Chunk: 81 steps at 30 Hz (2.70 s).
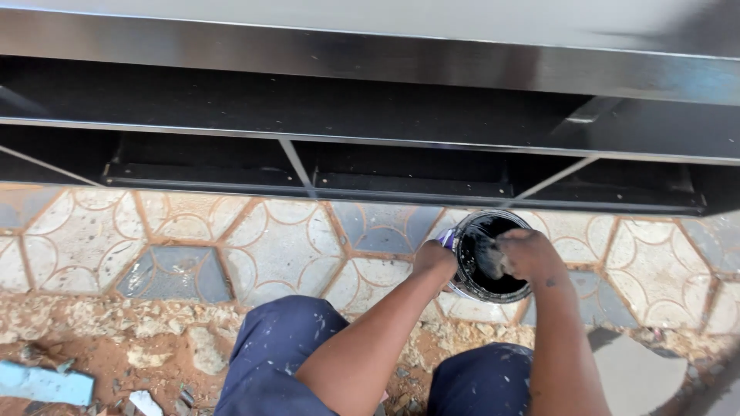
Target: Painting the top and interior surfaces of a black wooden cabinet using a sponge applicator.
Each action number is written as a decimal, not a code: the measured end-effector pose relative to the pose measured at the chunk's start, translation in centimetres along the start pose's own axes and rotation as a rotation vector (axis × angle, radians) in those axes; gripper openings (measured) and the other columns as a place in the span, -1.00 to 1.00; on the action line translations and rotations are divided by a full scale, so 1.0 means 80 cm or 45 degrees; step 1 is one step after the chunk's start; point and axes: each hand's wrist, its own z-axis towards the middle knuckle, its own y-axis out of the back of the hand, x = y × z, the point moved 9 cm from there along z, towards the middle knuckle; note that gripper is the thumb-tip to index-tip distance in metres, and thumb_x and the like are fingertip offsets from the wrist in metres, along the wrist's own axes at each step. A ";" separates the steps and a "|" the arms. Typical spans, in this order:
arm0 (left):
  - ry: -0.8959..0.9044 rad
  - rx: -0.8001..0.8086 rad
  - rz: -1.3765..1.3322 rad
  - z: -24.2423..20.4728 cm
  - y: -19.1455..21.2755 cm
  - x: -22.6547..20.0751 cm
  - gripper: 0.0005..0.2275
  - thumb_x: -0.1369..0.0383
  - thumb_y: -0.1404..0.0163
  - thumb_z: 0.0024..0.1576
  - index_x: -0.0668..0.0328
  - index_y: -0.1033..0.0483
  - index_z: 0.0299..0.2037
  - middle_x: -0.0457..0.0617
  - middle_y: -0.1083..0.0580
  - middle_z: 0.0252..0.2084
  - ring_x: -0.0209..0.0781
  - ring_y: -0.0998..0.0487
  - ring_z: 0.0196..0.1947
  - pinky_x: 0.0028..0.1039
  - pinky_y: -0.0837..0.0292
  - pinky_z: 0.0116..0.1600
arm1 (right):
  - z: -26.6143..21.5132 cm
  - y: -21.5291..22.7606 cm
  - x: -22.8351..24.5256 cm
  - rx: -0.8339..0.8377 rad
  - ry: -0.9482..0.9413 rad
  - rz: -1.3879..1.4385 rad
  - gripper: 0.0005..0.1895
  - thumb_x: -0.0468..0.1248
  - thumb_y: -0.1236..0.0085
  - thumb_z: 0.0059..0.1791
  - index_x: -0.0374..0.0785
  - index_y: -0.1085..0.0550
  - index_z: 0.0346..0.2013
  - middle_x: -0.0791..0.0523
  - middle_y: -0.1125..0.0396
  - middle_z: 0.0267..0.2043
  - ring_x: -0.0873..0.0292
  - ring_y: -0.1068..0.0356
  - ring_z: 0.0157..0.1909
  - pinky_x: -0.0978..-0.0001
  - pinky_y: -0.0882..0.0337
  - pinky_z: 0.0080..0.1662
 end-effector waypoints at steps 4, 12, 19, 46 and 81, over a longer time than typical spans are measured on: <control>0.042 -0.069 -0.125 0.078 0.003 0.036 -0.60 0.35 0.28 0.11 0.40 -0.58 -0.01 0.26 -0.59 -0.15 0.31 -0.61 -0.03 -0.02 -0.64 -0.08 | 0.015 0.000 0.014 -0.078 0.025 -0.367 -0.67 0.00 -0.26 -0.17 0.13 -0.67 -0.13 0.01 -0.54 -0.40 -0.06 -0.56 -0.29 0.05 -0.51 -0.20; -0.189 -0.057 0.240 -0.012 0.140 -0.018 -0.65 0.37 0.23 0.16 0.46 -0.52 -0.01 0.33 -0.57 -0.08 0.32 -0.58 0.06 0.06 -0.57 0.03 | -0.134 -0.083 0.201 0.166 0.458 -0.473 -0.69 -0.17 -0.15 -0.11 0.11 -0.63 -0.09 0.13 -0.55 -0.02 0.00 -0.49 0.12 0.08 -0.40 0.13; -0.316 0.013 0.517 -0.049 0.244 0.037 -0.60 0.34 0.25 0.19 0.38 -0.47 0.15 0.33 -0.53 0.10 0.36 -0.51 0.18 0.14 -0.48 0.18 | -0.106 -0.251 0.233 0.323 0.648 -0.349 -0.60 -0.28 0.06 0.00 -0.14 -0.59 0.07 -0.04 -0.46 0.15 -0.12 -0.35 0.30 0.02 -0.31 0.28; -0.205 -0.131 0.359 -0.029 0.374 0.018 -0.57 0.38 0.32 0.20 0.46 -0.42 0.19 0.39 -0.56 -0.13 0.30 -0.64 -0.06 0.09 -0.58 -0.07 | 0.116 -0.439 0.270 0.310 0.796 -1.696 -0.55 -0.12 0.21 -0.03 -0.04 -0.61 -0.03 0.05 -0.49 -0.03 -0.06 -0.50 0.08 -0.27 -0.45 -0.03; -0.240 -0.659 0.165 0.029 0.569 0.160 -0.61 0.30 0.25 0.25 0.42 -0.66 -0.16 0.32 -0.61 -0.25 0.27 -0.66 -0.09 -0.03 -0.59 -0.04 | 0.066 -0.700 0.414 0.398 0.735 -1.659 -0.56 -0.09 0.01 -0.02 -0.34 -0.60 -0.07 -0.23 -0.43 0.05 -0.31 -0.45 0.11 -0.34 -0.44 0.04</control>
